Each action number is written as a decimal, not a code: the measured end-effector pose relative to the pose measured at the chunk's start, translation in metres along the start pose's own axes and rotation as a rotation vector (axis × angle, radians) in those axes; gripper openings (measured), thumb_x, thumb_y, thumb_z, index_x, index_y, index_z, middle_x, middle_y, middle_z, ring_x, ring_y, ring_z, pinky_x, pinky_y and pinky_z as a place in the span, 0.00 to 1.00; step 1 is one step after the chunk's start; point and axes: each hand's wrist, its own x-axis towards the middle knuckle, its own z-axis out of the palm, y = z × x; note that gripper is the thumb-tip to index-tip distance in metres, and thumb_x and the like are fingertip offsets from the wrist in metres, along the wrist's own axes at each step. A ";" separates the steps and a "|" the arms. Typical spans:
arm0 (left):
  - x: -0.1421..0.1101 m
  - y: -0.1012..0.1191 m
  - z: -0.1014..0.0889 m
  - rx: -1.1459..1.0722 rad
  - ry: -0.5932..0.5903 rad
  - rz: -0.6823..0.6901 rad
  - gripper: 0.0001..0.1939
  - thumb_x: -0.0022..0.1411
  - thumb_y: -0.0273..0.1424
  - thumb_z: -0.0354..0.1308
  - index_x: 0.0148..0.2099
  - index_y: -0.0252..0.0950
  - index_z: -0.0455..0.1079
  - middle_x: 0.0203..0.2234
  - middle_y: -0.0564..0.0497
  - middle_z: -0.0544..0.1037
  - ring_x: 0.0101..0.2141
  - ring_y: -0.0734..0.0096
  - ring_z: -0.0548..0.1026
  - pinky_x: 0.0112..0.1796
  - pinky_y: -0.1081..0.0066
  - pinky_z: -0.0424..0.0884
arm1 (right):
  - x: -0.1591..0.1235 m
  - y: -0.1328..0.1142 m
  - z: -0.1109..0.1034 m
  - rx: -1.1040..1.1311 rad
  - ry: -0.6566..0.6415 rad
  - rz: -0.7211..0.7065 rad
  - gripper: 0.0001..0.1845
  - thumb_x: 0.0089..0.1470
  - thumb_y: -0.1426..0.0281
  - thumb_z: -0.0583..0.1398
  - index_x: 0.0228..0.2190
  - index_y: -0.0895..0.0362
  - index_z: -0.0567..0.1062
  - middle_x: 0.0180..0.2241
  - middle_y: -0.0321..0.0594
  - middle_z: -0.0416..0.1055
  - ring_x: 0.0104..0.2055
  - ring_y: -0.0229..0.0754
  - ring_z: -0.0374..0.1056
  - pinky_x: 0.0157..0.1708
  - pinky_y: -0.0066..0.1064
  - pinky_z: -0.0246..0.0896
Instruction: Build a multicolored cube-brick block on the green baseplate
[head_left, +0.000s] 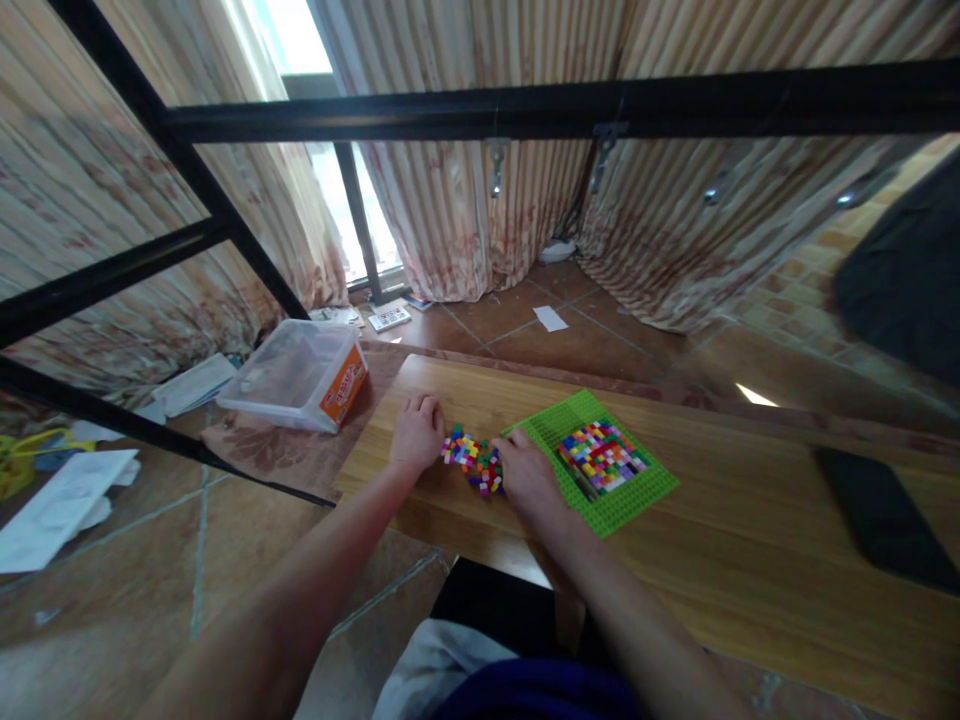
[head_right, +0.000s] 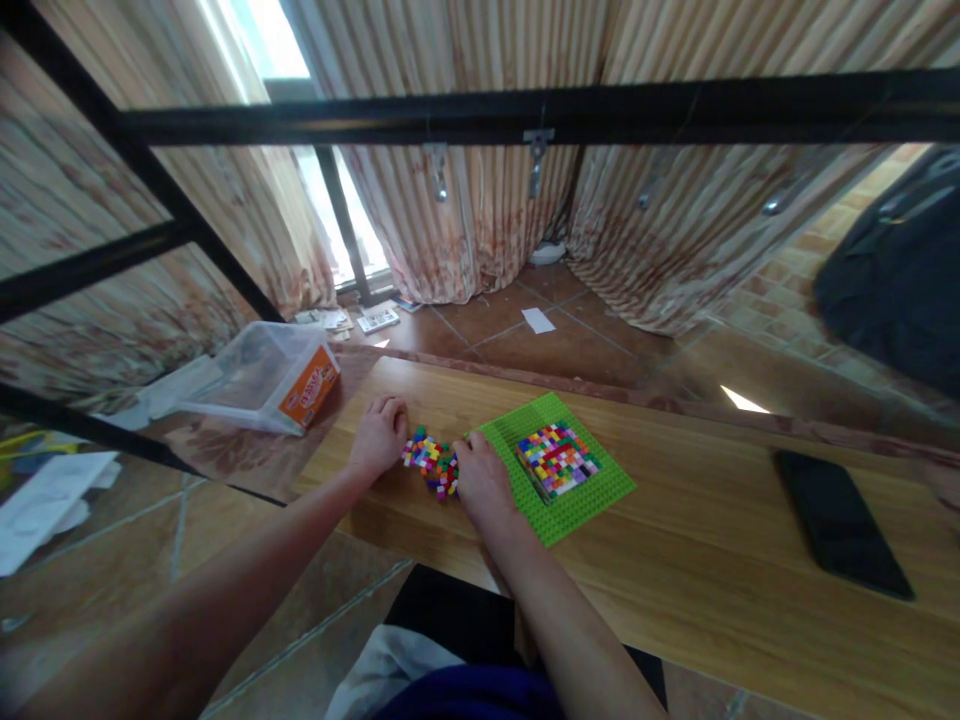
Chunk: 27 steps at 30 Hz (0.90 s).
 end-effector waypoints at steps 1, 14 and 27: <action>0.000 0.000 0.000 -0.002 -0.001 -0.004 0.10 0.62 0.24 0.49 0.43 0.36 0.70 0.44 0.41 0.74 0.47 0.55 0.70 0.51 0.57 0.68 | 0.000 0.000 0.000 0.004 -0.004 -0.001 0.16 0.60 0.77 0.52 0.39 0.54 0.78 0.40 0.45 0.70 0.38 0.43 0.67 0.37 0.30 0.60; 0.004 -0.003 -0.002 0.049 -0.006 0.030 0.11 0.61 0.27 0.49 0.43 0.36 0.70 0.42 0.41 0.75 0.46 0.52 0.71 0.50 0.56 0.68 | -0.010 -0.004 0.003 0.042 0.089 0.040 0.11 0.62 0.76 0.53 0.37 0.55 0.75 0.38 0.43 0.73 0.42 0.42 0.67 0.42 0.30 0.61; 0.008 -0.005 -0.003 0.057 0.001 0.057 0.11 0.62 0.30 0.47 0.42 0.37 0.70 0.42 0.41 0.76 0.47 0.52 0.71 0.50 0.55 0.68 | -0.097 0.046 -0.052 0.373 0.729 0.270 0.09 0.61 0.66 0.57 0.37 0.54 0.77 0.37 0.41 0.75 0.37 0.41 0.71 0.37 0.31 0.66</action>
